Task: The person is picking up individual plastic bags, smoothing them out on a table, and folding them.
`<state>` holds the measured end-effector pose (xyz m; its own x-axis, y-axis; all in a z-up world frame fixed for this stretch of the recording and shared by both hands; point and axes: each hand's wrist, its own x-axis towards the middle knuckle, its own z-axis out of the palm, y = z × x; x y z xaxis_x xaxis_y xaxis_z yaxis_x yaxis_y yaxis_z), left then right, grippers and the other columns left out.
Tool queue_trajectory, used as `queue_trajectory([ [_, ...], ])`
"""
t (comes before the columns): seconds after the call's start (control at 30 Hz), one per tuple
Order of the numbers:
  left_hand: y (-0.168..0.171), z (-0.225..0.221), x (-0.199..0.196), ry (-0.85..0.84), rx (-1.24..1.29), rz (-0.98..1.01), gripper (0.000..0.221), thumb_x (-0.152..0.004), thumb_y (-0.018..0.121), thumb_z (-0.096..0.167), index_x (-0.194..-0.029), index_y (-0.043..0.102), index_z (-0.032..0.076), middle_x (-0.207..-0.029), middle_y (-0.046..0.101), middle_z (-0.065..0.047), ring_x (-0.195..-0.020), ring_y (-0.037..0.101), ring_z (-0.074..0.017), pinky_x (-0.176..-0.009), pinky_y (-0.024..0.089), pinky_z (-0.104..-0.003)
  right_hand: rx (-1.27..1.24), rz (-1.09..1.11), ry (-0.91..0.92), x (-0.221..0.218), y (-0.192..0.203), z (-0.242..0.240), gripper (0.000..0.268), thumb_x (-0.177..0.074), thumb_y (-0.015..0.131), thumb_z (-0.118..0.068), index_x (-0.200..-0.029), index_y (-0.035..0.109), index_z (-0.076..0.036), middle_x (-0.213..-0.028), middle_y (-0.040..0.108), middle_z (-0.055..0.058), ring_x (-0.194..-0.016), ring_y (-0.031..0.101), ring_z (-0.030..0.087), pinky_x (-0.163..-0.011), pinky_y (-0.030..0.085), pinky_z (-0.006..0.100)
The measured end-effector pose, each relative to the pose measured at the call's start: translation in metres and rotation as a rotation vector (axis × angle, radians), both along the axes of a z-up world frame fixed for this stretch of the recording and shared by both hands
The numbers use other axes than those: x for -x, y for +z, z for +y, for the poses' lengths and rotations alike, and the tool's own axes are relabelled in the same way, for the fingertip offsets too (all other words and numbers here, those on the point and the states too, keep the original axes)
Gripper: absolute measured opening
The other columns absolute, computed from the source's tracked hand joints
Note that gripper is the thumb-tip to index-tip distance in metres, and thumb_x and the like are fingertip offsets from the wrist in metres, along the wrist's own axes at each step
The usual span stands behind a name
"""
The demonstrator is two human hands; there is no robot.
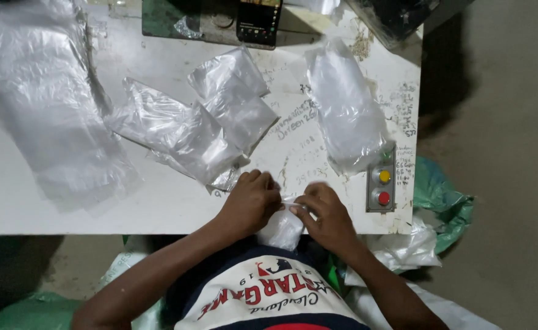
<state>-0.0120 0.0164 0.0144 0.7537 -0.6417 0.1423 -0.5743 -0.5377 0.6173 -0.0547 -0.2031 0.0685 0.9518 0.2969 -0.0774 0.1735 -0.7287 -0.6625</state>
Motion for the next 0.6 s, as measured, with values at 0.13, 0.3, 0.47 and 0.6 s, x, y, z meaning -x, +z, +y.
queue_trajectory([
  [0.13, 0.032, 0.001, -0.012, 0.075, 0.055, 0.31, 0.021, -0.085, 0.079, 0.03, -0.095, 0.071, 0.014, -0.108, 0.067, -0.012, -0.103, 0.064, -0.0373, -0.081, 0.049, -0.047, -0.142, 0.103, -0.026, 0.0, -0.001, -0.006, 0.018, -0.099, 0.069, -0.023, -0.097, 0.069, -0.005, -0.109, 0.064, 0.018, -0.094, 0.068, 0.038, -0.08, 0.055, 0.049],
  [0.3, 0.053, 0.017, -0.023, 0.091, 0.266, 1.226, 0.027, -0.081, 0.088, 0.021, -0.073, 0.071, 0.002, -0.049, 0.056, -0.008, -0.042, 0.056, -0.0186, -0.047, 0.04, -0.028, -0.43, 0.57, -0.029, -0.021, 0.012, -0.027, 0.017, -0.099, 0.07, -0.021, -0.092, 0.07, -0.006, -0.09, 0.071, 0.006, -0.073, 0.063, 0.016, -0.069, 0.057, 0.037],
  [0.47, 0.109, 0.022, -0.022, 0.501, 0.438, 0.897, 0.024, -0.086, 0.08, 0.029, -0.084, 0.083, 0.005, -0.082, 0.066, -0.002, -0.076, 0.056, -0.0152, -0.069, 0.04, -0.03, -0.504, 0.172, -0.475, -0.142, 0.011, -0.111, 0.041, -0.086, 0.041, 0.013, -0.105, 0.073, -0.004, -0.096, 0.078, 0.012, -0.075, 0.072, 0.02, -0.059, 0.058, 0.03],
  [0.6, 0.095, 0.022, -0.013, 0.428, 0.507, 0.171, 0.023, -0.09, 0.074, 0.026, -0.106, 0.079, 0.01, -0.082, 0.066, -0.005, -0.073, 0.065, -0.0196, -0.063, 0.048, -0.033, -0.456, -0.599, -0.425, -0.281, 0.042, -0.186, 0.028, -0.111, 0.055, -0.039, -0.109, 0.06, -0.011, -0.098, 0.067, 0.004, -0.075, 0.057, 0.01, -0.062, 0.047, 0.025],
])
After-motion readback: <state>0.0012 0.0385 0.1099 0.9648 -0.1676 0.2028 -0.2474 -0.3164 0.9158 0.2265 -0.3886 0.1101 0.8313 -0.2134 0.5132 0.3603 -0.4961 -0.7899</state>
